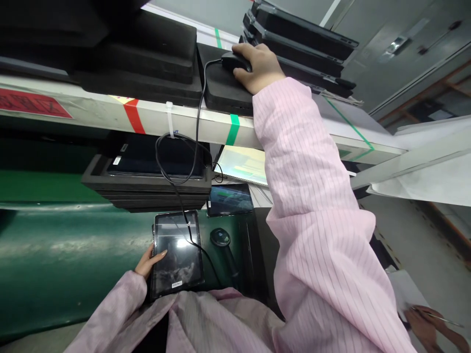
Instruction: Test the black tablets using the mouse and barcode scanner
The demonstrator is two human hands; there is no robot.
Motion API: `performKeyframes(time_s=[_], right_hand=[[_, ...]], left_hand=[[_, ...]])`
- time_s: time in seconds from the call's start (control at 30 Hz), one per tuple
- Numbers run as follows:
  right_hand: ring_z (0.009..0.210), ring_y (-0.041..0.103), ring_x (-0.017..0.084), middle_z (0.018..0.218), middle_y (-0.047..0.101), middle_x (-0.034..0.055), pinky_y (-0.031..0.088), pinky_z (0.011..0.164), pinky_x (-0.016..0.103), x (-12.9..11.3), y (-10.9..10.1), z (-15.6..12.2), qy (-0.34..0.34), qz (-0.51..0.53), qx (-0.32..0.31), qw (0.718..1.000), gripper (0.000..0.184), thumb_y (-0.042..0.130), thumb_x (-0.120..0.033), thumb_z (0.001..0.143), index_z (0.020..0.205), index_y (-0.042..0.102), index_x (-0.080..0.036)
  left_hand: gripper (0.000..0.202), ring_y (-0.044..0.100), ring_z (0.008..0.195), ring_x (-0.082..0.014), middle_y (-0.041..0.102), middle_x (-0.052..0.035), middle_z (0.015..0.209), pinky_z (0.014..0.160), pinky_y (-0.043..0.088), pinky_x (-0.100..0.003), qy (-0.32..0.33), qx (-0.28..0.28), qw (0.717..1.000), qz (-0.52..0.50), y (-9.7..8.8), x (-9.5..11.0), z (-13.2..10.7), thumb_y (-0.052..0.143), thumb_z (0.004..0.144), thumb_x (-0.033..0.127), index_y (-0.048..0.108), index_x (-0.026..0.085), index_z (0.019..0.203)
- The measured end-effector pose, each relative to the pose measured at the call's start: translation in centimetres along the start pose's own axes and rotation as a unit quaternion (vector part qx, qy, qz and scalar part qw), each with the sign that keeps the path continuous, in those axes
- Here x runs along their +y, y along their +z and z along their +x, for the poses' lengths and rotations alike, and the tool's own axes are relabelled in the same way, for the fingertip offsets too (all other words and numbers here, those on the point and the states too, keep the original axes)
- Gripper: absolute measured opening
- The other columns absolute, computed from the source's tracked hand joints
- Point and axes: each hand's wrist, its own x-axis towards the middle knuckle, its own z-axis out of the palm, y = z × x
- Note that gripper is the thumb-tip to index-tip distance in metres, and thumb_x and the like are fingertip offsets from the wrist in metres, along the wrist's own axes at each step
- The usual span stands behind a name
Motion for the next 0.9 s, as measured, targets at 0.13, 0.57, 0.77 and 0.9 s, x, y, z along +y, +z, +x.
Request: performKeyframes(time_s=[0.13, 0.57, 0.77, 0.9], right_hand=[[0.124, 0.043, 0.018, 0.126, 0.046, 0.0059, 0.031, 0.110, 0.032, -0.34, -0.19, -0.41, 0.024, -0.015, 0.014, 0.999, 0.052, 0.055, -0.027, 0.086, 0.138, 0.045, -0.027], [0.125, 0.042, 0.020, 0.127, 0.045, 0.0065, 0.032, 0.109, 0.035, -0.24, -0.17, -0.56, 0.068, -0.029, 0.022, 0.997, 0.051, 0.054, -0.031, 0.086, 0.136, 0.046, -0.029], [0.126, 0.042, 0.023, 0.128, 0.046, 0.0068, 0.033, 0.109, 0.037, -0.02, -0.09, -0.52, 0.081, -0.033, 0.026, 0.996, 0.052, 0.053, -0.031, 0.084, 0.136, 0.047, -0.028], [0.127, 0.041, 0.023, 0.130, 0.045, 0.0068, 0.032, 0.109, 0.038, 0.03, -0.09, -0.47, 0.077, -0.036, 0.022, 0.996, 0.052, 0.053, -0.032, 0.085, 0.136, 0.047, -0.029]], left_hand=[[0.066, 0.064, 0.075, -0.0165, 0.069, -0.0033, 0.086, 0.068, 0.050, -0.025, 0.003, -0.002, 1.000, 0.005, -0.10, -0.11, 0.07, 0.084, 0.050, 0.034, 0.057, 0.017, 0.107], [0.069, 0.064, 0.075, -0.0203, 0.069, -0.0055, 0.087, 0.065, 0.050, -0.028, 0.006, -0.002, 1.000, 0.011, -0.14, -0.22, 0.08, 0.084, 0.049, 0.038, 0.057, 0.017, 0.109], [0.072, 0.065, 0.080, -0.0223, 0.069, -0.0073, 0.091, 0.071, 0.050, -0.030, 0.016, 0.012, 1.000, 0.016, -0.19, -0.35, 0.23, 0.085, 0.046, 0.039, 0.059, 0.017, 0.109], [0.071, 0.064, 0.080, -0.0218, 0.069, -0.0065, 0.091, 0.071, 0.050, -0.029, 0.017, 0.013, 1.000, 0.016, -0.15, -0.33, 0.19, 0.085, 0.046, 0.040, 0.059, 0.017, 0.109]])
